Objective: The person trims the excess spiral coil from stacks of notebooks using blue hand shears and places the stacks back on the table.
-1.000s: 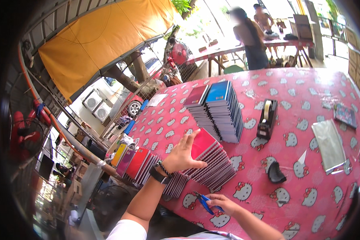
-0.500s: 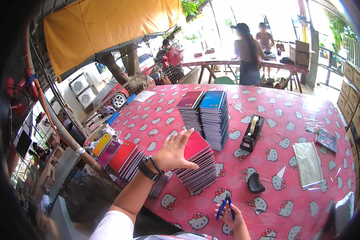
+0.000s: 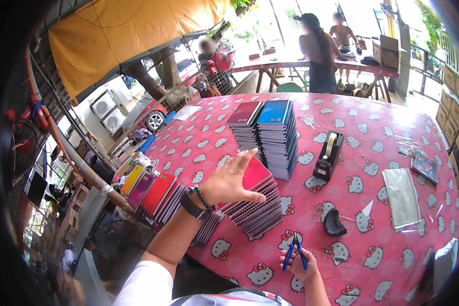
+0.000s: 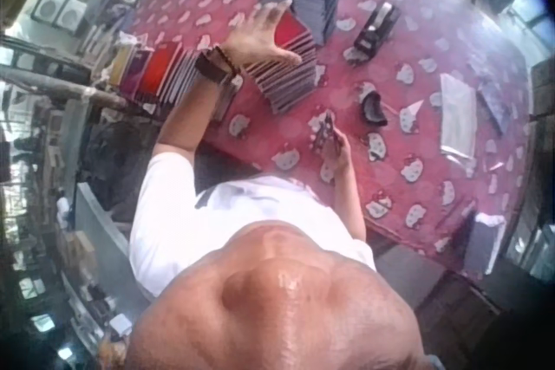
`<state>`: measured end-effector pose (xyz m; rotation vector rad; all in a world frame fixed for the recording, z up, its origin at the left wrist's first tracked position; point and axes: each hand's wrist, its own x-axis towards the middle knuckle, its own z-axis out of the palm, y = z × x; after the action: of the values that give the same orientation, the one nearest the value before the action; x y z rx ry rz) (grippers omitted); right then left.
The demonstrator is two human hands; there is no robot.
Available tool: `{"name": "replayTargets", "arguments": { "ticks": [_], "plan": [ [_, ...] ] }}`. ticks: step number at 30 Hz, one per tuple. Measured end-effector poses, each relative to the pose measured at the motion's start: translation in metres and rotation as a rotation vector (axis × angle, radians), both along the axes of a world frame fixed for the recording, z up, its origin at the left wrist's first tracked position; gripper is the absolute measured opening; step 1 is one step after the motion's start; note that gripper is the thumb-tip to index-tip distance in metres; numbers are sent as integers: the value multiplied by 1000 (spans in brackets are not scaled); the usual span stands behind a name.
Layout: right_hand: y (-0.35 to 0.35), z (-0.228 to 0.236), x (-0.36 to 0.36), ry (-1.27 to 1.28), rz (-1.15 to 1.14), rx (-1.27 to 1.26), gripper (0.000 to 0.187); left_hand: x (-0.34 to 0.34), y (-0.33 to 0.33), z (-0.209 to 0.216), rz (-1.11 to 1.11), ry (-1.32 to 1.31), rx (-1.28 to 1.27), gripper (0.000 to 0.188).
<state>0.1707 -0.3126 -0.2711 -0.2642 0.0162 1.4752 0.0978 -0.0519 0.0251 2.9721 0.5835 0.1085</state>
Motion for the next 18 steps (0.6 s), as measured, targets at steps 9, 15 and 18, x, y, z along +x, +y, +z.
{"name": "replayTargets", "arguments": {
  "ticks": [9, 15, 18],
  "plan": [
    [-2, -4, -1, -3, 5, 38, 59, 7, 5, -11, -85, -35, -30, 96],
    [-1, 8, -1, -79, -24, 19, 59, 12, 11, -11, -186, -113, 44, 91],
    [-2, 10, -4, -147, -37, 0, 59, 13, 16, -11, -288, -192, -41, 71]
  ]
}}
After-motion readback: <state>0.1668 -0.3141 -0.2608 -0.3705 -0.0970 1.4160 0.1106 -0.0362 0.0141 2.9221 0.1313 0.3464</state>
